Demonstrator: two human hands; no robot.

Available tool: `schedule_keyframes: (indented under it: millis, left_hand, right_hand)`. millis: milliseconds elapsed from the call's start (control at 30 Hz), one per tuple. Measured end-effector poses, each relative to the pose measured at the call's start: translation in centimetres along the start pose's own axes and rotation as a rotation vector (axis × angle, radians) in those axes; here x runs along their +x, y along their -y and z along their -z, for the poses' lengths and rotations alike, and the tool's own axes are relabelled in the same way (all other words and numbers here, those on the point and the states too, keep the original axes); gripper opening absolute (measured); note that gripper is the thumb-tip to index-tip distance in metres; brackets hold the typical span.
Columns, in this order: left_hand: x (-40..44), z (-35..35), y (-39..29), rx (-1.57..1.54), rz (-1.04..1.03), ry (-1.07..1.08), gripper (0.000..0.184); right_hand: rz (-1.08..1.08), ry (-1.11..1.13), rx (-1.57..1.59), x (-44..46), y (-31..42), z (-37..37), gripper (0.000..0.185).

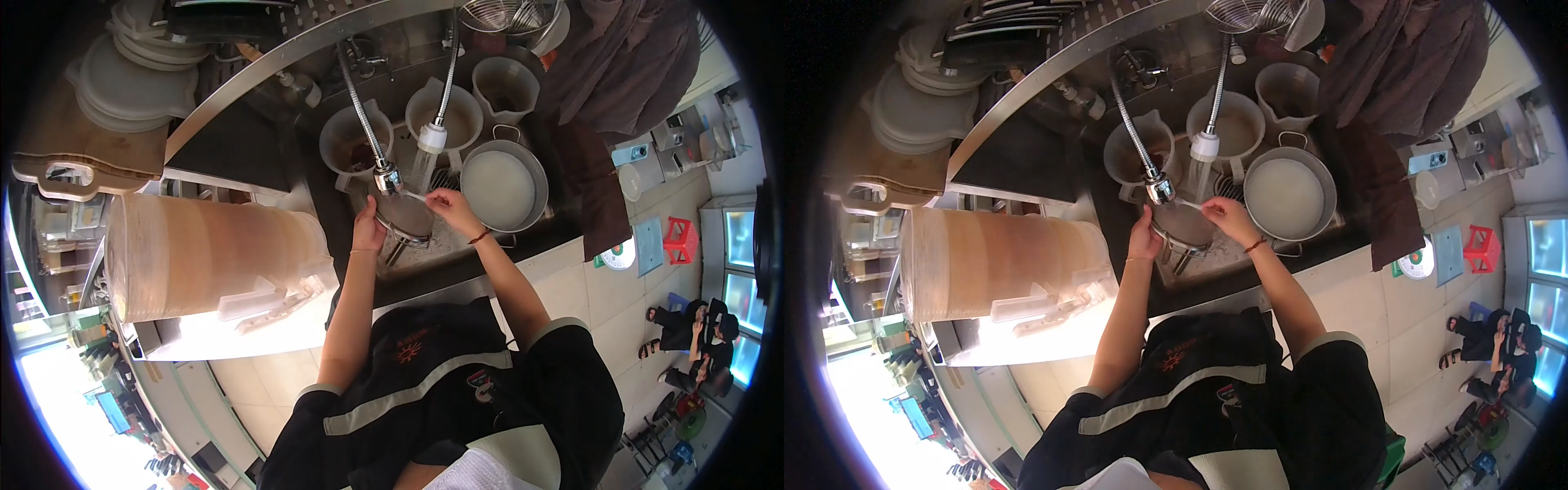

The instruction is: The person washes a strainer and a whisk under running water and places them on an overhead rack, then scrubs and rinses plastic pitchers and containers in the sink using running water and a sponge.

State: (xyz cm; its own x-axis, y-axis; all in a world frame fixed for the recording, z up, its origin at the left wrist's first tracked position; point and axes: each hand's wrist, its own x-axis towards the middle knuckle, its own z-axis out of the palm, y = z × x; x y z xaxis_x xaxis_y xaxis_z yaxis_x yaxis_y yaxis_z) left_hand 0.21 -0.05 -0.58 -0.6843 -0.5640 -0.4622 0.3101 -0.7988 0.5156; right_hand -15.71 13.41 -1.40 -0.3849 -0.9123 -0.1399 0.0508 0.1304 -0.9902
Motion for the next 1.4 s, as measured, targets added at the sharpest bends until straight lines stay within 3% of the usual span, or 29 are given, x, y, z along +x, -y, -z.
schedule_keyframes:
  millis: [200,300,367,400,467,567,767,900,967,1000,1067,1200,1267,1400]
  left_hand:
    - [-0.2,-0.2,0.0,0.018,0.024,0.011,0.030]
    - [0.1,0.1,0.1,0.024,0.013,-0.002,0.030]
    - [-0.2,-0.1,0.1,0.055,0.021,-0.030,0.030]
    - [-0.1,0.1,0.0,0.057,0.021,-0.032,0.030]
    - [0.0,0.4,0.1,-0.004,0.023,0.001,0.031]
    - [0.1,0.2,0.2,-0.025,0.012,-0.021,0.032]
    - [0.5,-0.5,0.2,-0.059,-0.040,-0.049,0.027]
    - [2.6,1.1,0.8,0.016,-0.043,-0.025,0.021]
    - [3.5,1.8,1.0,0.100,-0.040,-0.019,0.021]
    - [3.4,1.4,0.9,0.099,-0.040,-0.018,0.021]
    - [3.3,0.5,0.8,0.103,-0.010,0.061,0.020]
    - [2.8,-1.5,0.6,0.050,0.033,0.021,0.017]
    - [3.2,-1.9,0.5,0.143,0.053,0.000,0.017]
    - [3.7,-2.6,0.0,0.308,0.137,-0.077,0.017]
  right_hand:
    - [-0.005,0.144,0.070,0.1,-0.1,0.1,0.015]
    - [-0.051,-0.023,-0.088,0.1,-0.3,0.5,0.015]
    - [-0.085,0.326,0.005,-0.2,-0.3,1.0,0.016]
    - [-0.085,0.327,0.008,-0.3,-0.3,0.9,0.016]
    - [-0.116,0.129,0.095,-0.5,-0.2,1.1,0.016]
    - [-0.096,0.270,0.075,-0.4,-1.0,1.5,0.015]
    - [-0.074,0.106,0.017,-1.0,-0.6,0.8,0.012]
    - [-0.143,0.215,0.065,-1.2,-1.2,0.9,0.011]
    - [-0.104,-0.132,0.164,-0.8,-2.2,1.2,0.010]
    - [-0.104,-0.133,0.162,-1.0,-2.0,1.6,0.010]
    - [-0.173,0.191,0.167,-1.3,-1.7,2.5,0.011]
    - [-0.132,0.275,0.159,-1.3,-0.8,2.8,0.012]
    - [-0.038,-0.100,0.124,-0.4,-1.4,2.7,0.013]
    - [-0.003,-0.219,-0.091,0.8,-1.5,3.0,0.021]
